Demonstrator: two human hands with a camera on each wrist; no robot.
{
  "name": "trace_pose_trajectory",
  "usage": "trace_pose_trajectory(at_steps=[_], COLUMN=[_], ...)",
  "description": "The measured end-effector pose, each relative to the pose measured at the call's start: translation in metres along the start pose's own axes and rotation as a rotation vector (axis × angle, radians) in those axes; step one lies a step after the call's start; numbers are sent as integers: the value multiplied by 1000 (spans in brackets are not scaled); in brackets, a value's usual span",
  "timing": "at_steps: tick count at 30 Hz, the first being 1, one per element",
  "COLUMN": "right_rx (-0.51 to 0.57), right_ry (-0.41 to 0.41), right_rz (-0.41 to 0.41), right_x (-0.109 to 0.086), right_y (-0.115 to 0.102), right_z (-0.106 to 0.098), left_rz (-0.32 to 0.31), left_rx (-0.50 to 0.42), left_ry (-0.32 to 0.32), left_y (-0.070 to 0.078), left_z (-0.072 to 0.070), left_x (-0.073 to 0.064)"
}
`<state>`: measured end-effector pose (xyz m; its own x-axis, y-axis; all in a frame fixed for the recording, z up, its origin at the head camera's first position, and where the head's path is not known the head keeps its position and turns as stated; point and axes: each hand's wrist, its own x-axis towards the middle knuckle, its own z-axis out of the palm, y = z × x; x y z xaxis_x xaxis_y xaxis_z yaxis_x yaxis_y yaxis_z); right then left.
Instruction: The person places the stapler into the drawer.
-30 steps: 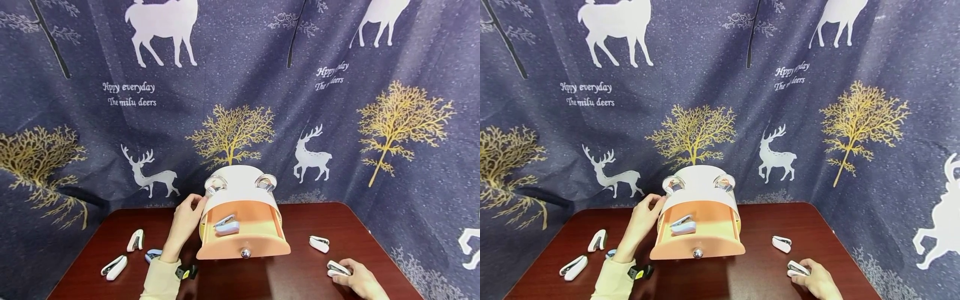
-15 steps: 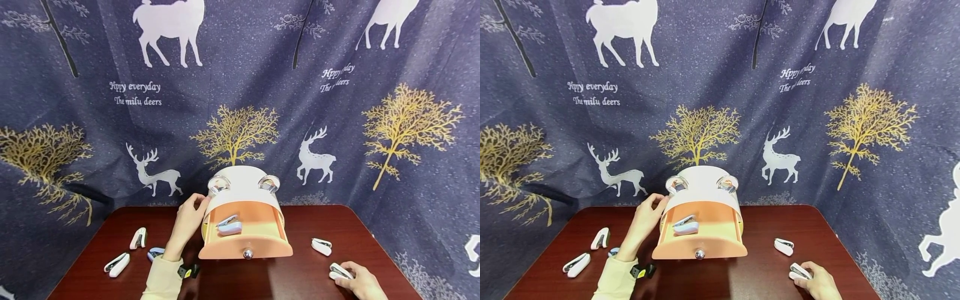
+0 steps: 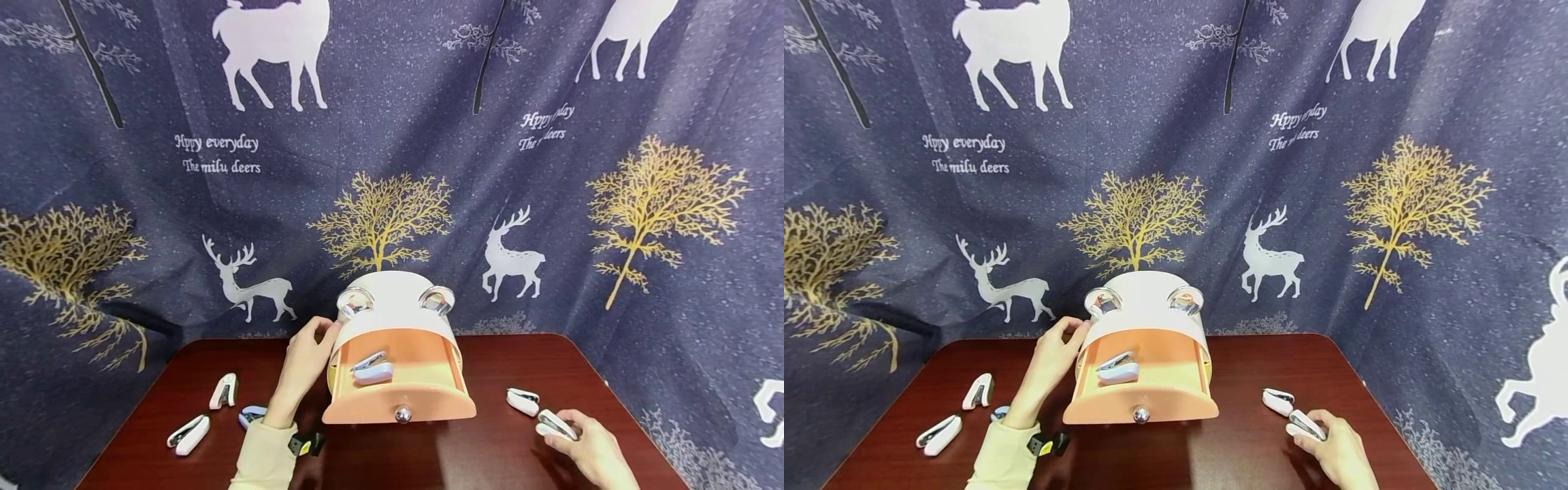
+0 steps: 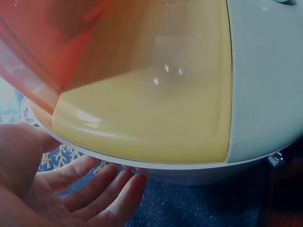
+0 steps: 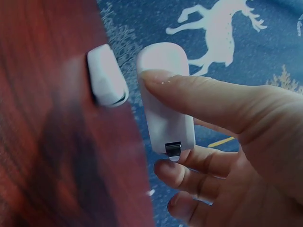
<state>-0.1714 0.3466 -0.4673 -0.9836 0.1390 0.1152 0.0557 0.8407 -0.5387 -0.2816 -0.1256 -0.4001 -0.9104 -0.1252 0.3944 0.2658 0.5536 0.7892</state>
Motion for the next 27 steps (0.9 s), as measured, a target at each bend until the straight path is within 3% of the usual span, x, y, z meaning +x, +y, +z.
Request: trace_pose_trajectory(at_steps=[12,21,27], right_rx=[-36,-30,1], right_ry=[151,325,382], right_rz=[-131,-286,-358], right_x=[-7,-10,-13], right_y=[-30,-61,-81], right_z=[-10,-12,-15], left_rz=[-2,-4,-4], left_rx=[-4,12,3], left_ry=[-1,-2,-2], left_y=[-1,-1,0], left_z=[0,0,0], left_x=[0,1,0])
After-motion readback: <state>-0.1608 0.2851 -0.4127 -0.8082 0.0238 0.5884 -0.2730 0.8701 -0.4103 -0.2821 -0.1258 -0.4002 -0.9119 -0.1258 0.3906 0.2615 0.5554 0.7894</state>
